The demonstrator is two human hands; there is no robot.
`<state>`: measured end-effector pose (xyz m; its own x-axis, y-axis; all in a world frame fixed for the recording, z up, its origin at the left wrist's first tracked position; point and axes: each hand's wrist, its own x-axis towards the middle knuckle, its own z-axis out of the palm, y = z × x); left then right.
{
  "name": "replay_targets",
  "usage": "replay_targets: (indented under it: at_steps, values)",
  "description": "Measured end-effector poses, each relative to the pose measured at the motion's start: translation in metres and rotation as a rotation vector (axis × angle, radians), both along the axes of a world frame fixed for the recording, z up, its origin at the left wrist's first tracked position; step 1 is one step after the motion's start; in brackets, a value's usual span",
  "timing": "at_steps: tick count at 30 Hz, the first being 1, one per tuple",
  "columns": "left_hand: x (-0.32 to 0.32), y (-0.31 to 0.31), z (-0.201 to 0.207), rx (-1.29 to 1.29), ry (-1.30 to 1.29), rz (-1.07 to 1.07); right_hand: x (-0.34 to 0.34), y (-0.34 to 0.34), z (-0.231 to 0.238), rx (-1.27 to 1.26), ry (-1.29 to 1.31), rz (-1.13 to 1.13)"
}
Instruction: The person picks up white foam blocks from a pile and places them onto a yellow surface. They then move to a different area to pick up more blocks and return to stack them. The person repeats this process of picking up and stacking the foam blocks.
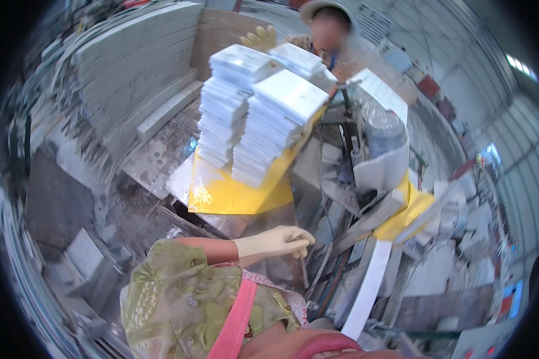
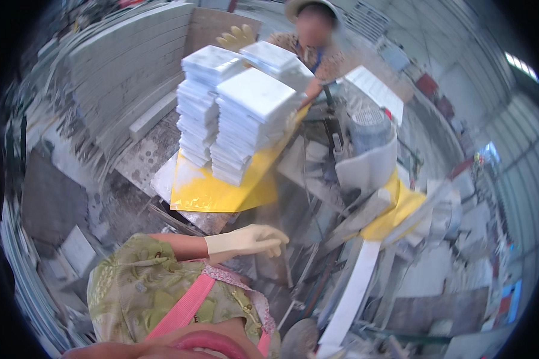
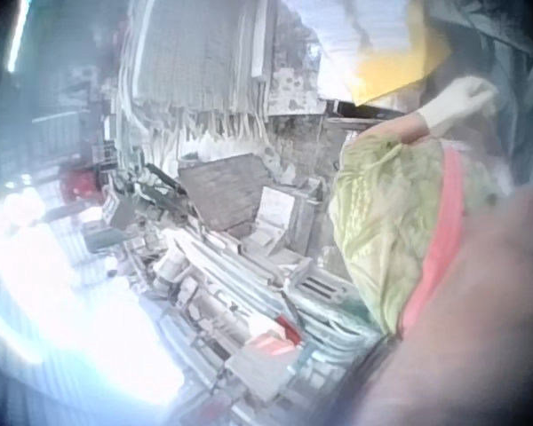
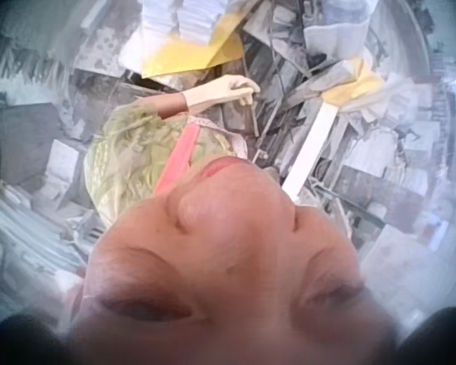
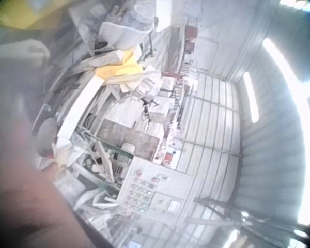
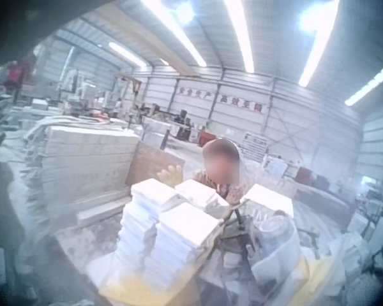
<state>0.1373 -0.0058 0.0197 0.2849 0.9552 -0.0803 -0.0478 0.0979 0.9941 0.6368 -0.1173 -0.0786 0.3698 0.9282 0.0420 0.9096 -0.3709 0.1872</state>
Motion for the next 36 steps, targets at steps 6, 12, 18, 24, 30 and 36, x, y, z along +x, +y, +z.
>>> replay_targets:
  at_steps: [6, 12, 18, 24, 30, 36]
  values:
    - [0.013, -0.004, 0.001, -0.035, 0.064, -0.019, 0.003, -0.007, -0.004, 0.005, 0.036, 0.02]
    - [0.02, -0.007, -0.001, -0.091, -0.147, 0.091, 0.018, 0.002, -0.005, 0.065, 0.122, 0.087]
    - [0.041, 0.003, -0.031, -0.132, -0.009, 0.0, 0.04, 0.004, -0.015, -0.046, 0.261, 0.028]
    - [0.082, 0.01, -0.065, -0.184, -0.089, -0.19, 0.018, -0.003, 0.031, 0.108, 0.471, 0.113]
    - [0.101, 0.033, -0.054, -0.317, -0.101, -0.312, -0.125, 0.075, 0.059, 0.223, 0.747, 0.674]
    - [0.002, 0.01, -0.014, -0.002, -0.117, 0.02, -0.287, 0.134, 0.076, 0.224, 0.717, 1.063]
